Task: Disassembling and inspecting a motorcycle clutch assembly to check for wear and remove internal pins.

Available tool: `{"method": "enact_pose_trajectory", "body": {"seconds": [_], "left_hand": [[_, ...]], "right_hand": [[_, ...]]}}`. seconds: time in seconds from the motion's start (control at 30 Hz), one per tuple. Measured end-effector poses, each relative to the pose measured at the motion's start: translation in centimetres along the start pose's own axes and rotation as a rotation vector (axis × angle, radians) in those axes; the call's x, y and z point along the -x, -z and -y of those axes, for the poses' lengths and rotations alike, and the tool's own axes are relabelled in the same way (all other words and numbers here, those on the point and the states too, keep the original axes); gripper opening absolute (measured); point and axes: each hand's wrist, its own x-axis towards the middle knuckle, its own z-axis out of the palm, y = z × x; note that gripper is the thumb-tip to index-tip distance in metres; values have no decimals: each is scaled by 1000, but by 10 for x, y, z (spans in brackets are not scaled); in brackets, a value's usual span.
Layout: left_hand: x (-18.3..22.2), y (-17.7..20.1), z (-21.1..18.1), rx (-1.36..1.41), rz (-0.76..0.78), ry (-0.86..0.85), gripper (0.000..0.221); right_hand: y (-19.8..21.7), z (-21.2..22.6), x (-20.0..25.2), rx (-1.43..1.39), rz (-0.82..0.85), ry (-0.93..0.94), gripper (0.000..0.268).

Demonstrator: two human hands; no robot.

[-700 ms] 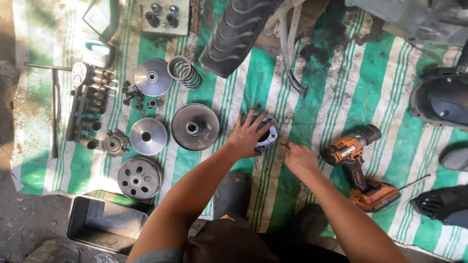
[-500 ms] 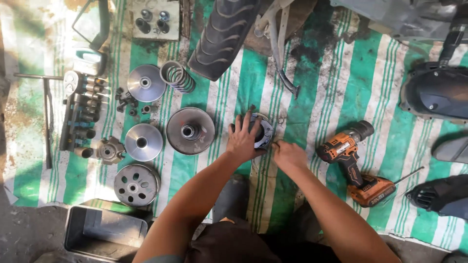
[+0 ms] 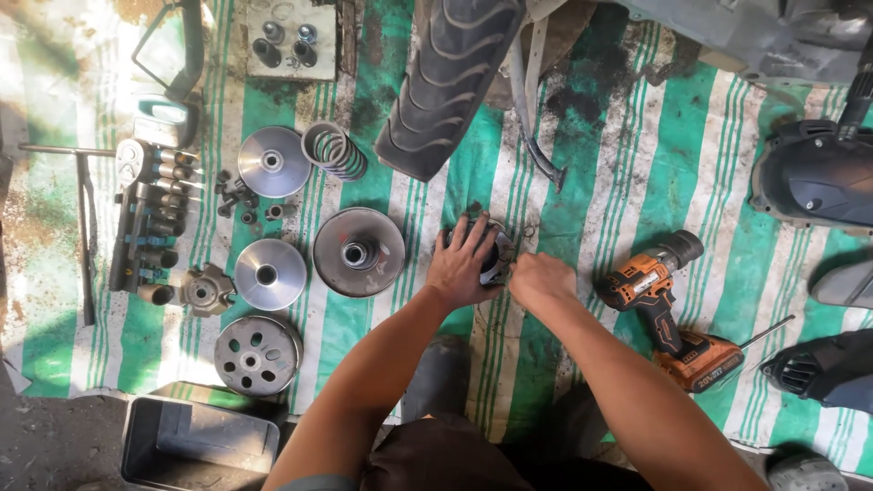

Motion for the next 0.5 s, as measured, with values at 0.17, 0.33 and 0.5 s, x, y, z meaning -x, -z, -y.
{"method": "enact_pose_trajectory", "body": {"seconds": [0.17, 0.33, 0.5], "left_hand": [[-3, -5, 1, 1, 25, 9, 132], [-3, -8, 1, -8, -18, 5, 132], [-3, -12, 2, 11, -104, -1, 128]], "right_hand": [[-8, -5, -5, 40, -43, 42, 50], [-52, -17, -16, 67, -273, 185, 48], [-68, -57, -18, -33, -520, 412, 20]]}}
